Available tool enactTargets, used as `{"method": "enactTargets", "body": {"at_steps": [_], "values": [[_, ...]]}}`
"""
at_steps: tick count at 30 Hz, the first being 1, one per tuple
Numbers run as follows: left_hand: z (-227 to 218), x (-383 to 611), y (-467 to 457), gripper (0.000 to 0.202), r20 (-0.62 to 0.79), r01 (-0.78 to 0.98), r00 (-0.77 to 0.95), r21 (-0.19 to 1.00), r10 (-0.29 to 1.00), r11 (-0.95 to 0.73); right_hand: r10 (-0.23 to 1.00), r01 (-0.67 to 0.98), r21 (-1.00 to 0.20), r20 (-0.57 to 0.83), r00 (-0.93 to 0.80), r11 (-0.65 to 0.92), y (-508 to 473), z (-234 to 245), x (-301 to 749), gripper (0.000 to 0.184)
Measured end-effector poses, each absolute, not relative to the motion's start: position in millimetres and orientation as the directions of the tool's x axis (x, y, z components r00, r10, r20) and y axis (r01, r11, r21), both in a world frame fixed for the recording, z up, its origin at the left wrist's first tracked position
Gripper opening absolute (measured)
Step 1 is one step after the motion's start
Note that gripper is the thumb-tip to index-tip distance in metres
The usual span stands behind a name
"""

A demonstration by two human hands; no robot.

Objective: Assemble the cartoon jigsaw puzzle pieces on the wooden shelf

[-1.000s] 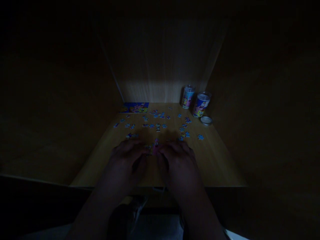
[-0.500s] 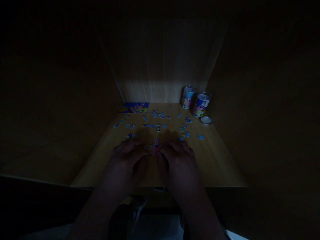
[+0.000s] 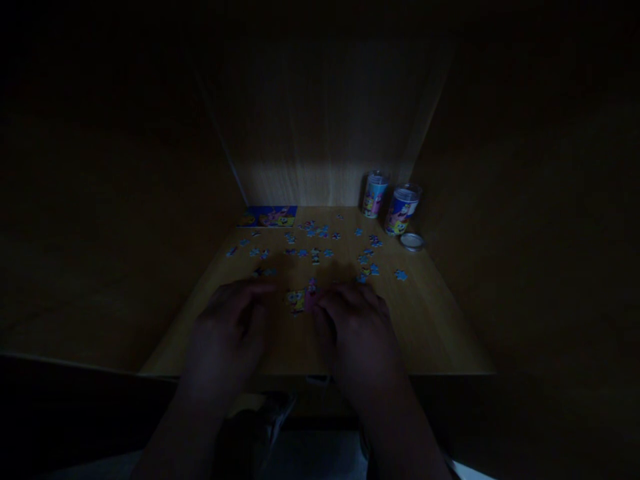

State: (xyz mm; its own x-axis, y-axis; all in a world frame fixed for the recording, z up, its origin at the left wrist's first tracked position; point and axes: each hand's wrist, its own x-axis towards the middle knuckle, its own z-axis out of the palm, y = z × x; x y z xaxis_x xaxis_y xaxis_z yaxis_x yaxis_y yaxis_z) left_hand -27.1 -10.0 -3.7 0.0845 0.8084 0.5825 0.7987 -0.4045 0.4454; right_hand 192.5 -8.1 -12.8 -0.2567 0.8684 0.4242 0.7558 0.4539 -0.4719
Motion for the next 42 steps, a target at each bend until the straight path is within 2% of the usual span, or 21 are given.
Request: {"method": "enactTargets", "body": {"at_steps": [4,9,22,26,32,42], "values": [[-2.5,-25.0,-10.8,0.027,0.54,0.767,0.18,0.446,0.822,-0.461,0.871,0.758,-0.469,0.414,-0.265,0.453,-8.5,-11.6,192.4,0.014],[-4.6,-20.1,-11.5,0.031,0.45,0.761,0.369,0.356,0.814,-0.542,0.877,0.763,-0.472,0.407,-0.256,0.442,-8.8,-12.2,192.1,0.015],[-3.6,-19.9,-11.8,0.032,0.427,0.757,0.435,0.305,0.793,-0.578,0.88,0.771,-0.467,0.403,-0.249,0.432,-9.5,-13.0,189.5,0.016],[-4.9,-20.6,-12.7,0.034,0.438,0.738,0.458,0.297,0.774,-0.606,0.872,0.784,-0.458,0.443,-0.206,0.418,-8.9,-14.3,192.7,0.016],[-10.0,-21.4,-12.5,0.038,0.512,0.778,0.342,0.315,0.788,-0.543,0.862,0.9,-0.323,0.497,-0.103,0.293,-3.6,-25.3,217.5,0.041],[-9.5,-23.9,-9.8,0.03,0.523,0.858,0.145,0.356,0.84,-0.37,0.893,0.946,-0.286,0.45,-0.007,0.152,-3.1,-23.8,235.8,0.03]]}}
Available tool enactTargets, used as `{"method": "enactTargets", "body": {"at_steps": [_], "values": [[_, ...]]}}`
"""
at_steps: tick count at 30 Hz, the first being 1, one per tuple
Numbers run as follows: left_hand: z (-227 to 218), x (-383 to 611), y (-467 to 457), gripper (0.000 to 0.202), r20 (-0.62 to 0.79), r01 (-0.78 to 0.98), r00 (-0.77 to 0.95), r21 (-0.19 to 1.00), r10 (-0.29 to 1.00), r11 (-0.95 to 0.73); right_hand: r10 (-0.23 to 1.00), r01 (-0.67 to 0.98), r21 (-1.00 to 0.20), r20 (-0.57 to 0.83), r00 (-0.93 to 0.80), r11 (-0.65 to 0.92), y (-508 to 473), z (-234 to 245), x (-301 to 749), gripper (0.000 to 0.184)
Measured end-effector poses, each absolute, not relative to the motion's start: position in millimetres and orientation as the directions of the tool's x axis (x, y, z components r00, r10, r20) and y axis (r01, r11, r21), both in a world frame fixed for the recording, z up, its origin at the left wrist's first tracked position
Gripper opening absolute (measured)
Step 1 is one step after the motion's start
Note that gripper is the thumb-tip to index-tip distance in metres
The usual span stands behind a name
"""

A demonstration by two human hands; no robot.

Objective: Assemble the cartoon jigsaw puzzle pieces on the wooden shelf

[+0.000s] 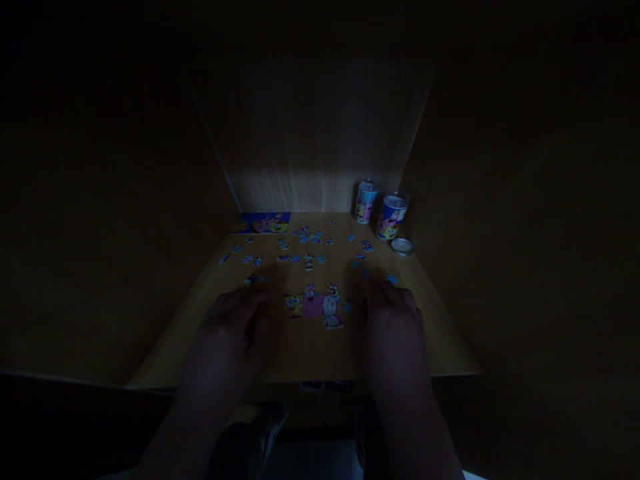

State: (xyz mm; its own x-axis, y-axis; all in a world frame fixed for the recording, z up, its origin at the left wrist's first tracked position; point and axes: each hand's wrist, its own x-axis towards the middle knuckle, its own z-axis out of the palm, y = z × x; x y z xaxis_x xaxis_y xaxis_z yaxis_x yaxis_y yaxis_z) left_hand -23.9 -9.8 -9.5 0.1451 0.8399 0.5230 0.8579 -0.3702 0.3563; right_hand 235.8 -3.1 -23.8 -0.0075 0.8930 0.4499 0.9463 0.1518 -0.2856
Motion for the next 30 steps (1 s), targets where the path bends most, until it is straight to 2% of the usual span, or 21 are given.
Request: {"method": "enactTargets", "body": {"at_steps": [6,13,16,21,27,30], "values": [[-11.0,-24.6,-8.7,0.027,0.494,0.844,0.182,0.365,0.85,-0.392,0.907,0.956,-0.268,0.421,0.005,0.119,-4.4,-23.9,243.9,0.015],[-9.8,-25.0,-9.2,0.029,0.51,0.832,0.22,0.347,0.832,-0.432,0.967,0.952,-0.304,0.249,0.044,0.035,-6.9,-14.9,247.5,0.017],[-9.7,-24.0,-9.3,0.026,0.522,0.828,0.212,0.354,0.826,-0.436,0.975,0.919,-0.394,0.213,0.063,0.027,-7.0,-14.6,249.1,0.018],[-11.0,-23.6,-8.7,0.026,0.553,0.813,0.212,0.358,0.806,-0.46,0.966,0.785,-0.619,0.215,0.14,0.023,-8.0,-12.4,245.5,0.015],[-6.3,-21.4,-10.4,0.017,0.568,0.737,0.267,0.4,0.779,-0.544,0.965,0.483,-0.863,0.232,0.12,0.147,-15.7,-4.9,213.7,0.02],[-2.7,-20.9,-11.5,0.025,0.584,0.671,0.346,0.393,0.734,-0.629,0.974,0.306,-0.93,0.224,0.041,0.201,-20.2,-6.2,192.9,0.015]]}}
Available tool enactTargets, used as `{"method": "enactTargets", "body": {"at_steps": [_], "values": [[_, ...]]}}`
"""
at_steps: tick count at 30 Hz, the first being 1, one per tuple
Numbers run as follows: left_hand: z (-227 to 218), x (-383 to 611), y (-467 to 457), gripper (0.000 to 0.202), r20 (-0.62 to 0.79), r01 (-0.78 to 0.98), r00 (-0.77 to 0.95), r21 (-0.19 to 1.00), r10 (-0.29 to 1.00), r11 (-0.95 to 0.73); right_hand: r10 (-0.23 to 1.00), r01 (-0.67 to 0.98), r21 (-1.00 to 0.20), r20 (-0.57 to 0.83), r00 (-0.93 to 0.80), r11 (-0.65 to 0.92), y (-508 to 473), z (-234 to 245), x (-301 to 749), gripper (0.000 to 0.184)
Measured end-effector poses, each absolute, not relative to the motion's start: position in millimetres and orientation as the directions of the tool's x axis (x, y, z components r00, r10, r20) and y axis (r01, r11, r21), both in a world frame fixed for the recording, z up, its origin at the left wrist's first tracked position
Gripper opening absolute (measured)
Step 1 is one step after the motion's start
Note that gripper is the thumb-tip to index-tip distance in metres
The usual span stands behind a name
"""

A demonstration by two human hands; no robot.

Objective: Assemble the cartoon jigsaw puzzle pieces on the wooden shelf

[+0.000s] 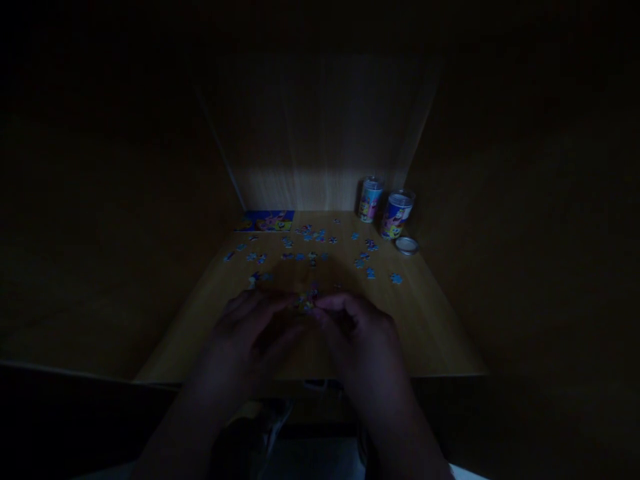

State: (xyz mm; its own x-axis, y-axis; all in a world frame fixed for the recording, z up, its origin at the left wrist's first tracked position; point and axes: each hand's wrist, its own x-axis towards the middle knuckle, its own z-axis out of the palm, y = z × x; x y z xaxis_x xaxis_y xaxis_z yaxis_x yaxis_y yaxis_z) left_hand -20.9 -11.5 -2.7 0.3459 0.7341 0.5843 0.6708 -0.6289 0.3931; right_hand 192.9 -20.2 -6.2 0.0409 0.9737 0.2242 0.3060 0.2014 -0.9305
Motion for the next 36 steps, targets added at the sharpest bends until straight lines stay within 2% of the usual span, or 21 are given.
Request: {"method": "enactTargets", "body": {"at_steps": [5,12,15,18,20,23,30,36], "values": [[-0.6,-21.0,-12.8,0.02,0.616,0.642,0.375,0.366,0.693,-0.673,0.979,0.137,-0.969,0.199,-0.046,0.204,-22.4,-12.7,176.2,0.006],[-4.8,-21.7,-12.7,0.02,0.621,0.622,0.343,0.413,0.705,-0.666,0.975,0.194,-0.956,0.219,-0.02,0.219,-20.2,-14.1,177.1,0.006],[-6.9,-25.7,-10.1,0.019,0.563,0.684,0.248,0.475,0.788,-0.554,0.959,0.358,-0.899,0.281,0.034,0.251,-21.2,-9.8,179.6,0.008],[-7.5,-30.9,-6.2,0.016,0.49,0.763,0.066,0.537,0.869,-0.361,0.887,0.636,-0.706,0.457,0.075,0.31,-20.1,-6.3,187.0,0.009],[-7.0,-33.2,-4.1,0.015,0.454,0.768,0.011,0.567,0.891,-0.298,0.842,0.73,-0.588,0.539,0.032,0.348,-17.6,-6.5,192.5,0.008],[-6.9,-33.7,-2.4,0.018,0.43,0.758,0.052,0.571,0.901,-0.316,0.827,0.753,-0.529,0.561,-0.034,0.39,-13.7,-9.1,195.9,0.007],[-9.0,-29.5,-3.2,0.022,0.427,0.768,0.157,0.515,0.89,-0.382,0.852,0.737,-0.522,0.504,-0.139,0.429,-11.9,-8.4,188.4,0.015],[-7.3,-27.6,-4.4,0.029,0.424,0.772,0.197,0.489,0.884,-0.406,0.853,0.738,-0.515,0.498,-0.157,0.437,-11.0,-10.5,189.2,0.012]]}}
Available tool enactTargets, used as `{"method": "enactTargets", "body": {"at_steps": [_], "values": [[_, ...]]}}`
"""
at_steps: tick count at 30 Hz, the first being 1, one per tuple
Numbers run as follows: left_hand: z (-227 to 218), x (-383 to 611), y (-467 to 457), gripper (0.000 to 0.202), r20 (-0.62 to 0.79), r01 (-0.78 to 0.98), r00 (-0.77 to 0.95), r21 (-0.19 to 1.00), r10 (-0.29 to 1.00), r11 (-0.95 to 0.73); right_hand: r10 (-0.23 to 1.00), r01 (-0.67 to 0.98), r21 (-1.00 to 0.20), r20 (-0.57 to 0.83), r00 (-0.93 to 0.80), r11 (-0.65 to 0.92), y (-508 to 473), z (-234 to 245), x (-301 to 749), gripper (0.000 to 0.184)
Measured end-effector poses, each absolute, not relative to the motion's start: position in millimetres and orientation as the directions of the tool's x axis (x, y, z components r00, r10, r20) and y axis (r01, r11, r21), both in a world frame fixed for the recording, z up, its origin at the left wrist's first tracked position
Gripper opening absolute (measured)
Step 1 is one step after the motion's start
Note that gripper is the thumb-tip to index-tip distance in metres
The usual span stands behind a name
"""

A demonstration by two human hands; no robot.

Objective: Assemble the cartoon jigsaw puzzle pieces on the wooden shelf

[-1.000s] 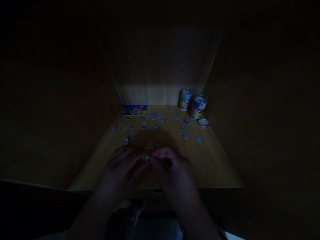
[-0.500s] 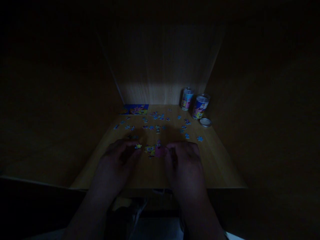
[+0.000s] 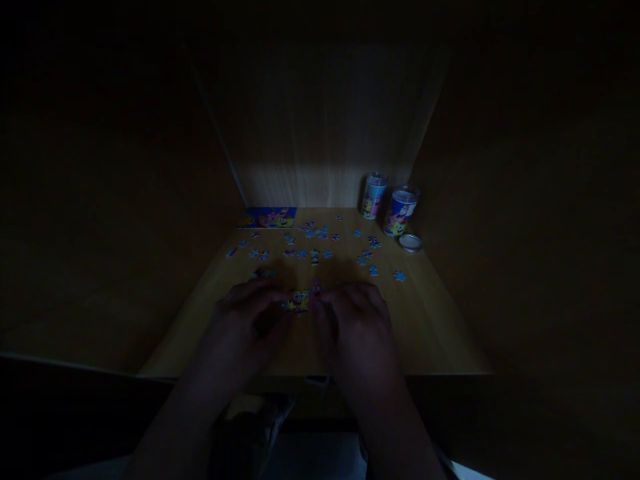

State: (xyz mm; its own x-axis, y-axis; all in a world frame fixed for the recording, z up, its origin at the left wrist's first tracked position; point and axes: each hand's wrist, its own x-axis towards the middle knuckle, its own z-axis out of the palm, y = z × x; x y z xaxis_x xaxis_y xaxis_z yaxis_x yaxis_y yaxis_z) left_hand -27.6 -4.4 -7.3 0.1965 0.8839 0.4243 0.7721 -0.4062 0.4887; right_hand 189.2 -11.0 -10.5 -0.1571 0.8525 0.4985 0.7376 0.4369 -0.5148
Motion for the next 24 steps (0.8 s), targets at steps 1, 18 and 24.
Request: {"method": "enactTargets", "body": {"at_steps": [1,18,24], "values": [[-7.1,-27.4,-4.3,0.03,0.424,0.774,0.203,0.483,0.883,-0.41,0.851,0.74,-0.51,0.499,-0.16,0.438,-10.7,-10.9,189.3,0.012],[-4.4,-25.3,-6.0,0.024,0.438,0.73,0.242,0.505,0.866,-0.46,0.857,0.75,-0.486,0.472,-0.206,0.448,-9.6,-13.1,189.4,0.012],[-4.0,-22.6,-5.5,0.023,0.455,0.732,0.264,0.48,0.851,-0.484,0.859,0.753,-0.467,0.447,-0.251,0.463,-10.5,-12.6,188.9,0.014]]}}
